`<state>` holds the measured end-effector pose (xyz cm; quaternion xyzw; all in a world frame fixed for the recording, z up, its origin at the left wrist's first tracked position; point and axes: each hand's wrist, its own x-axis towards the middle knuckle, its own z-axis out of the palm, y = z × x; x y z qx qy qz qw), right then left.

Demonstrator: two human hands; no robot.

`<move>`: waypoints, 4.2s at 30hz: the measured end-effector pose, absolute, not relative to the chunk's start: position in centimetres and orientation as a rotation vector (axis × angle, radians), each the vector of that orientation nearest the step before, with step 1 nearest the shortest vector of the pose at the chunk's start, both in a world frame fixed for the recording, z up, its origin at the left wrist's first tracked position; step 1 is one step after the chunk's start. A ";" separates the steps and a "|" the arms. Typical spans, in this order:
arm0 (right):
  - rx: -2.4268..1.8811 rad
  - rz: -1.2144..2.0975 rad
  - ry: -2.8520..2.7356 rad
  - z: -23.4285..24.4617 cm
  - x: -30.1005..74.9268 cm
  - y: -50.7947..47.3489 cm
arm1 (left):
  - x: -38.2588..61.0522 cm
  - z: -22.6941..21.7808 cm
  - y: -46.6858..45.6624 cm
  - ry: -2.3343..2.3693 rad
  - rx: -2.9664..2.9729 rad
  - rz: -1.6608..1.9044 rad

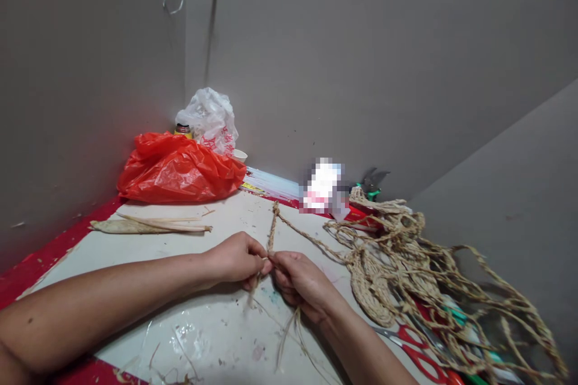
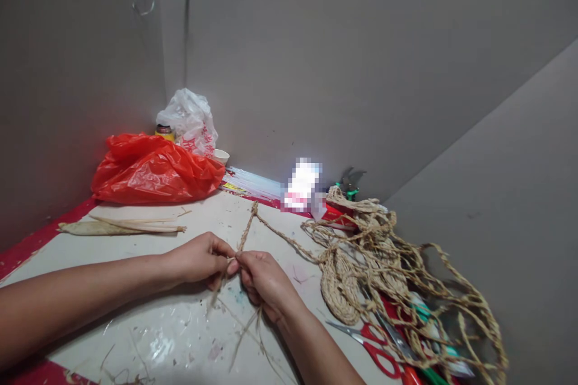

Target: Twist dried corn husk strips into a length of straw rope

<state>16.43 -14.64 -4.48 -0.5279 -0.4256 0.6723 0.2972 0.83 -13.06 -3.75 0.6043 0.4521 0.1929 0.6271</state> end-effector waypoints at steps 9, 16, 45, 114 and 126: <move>-1.388 1.828 -1.138 -4.6 17.1 -14.2 | 0.7 -3.1 -12.3 0.972 1.185 0.400; -1.387 1.843 -1.160 -4.7 17.4 -13.9 | 0.5 -3.7 -11.9 0.913 1.316 0.446; -1.469 1.879 -1.292 -5.8 17.7 -13.2 | -12.1 1.0 -10.7 1.575 2.185 0.259; -1.405 1.574 -1.397 -5.7 16.8 -13.8 | -0.2 1.4 -14.3 0.769 1.122 0.925; -1.486 1.462 -1.543 -5.5 16.6 -13.8 | -12.6 10.8 -13.9 1.449 1.861 0.971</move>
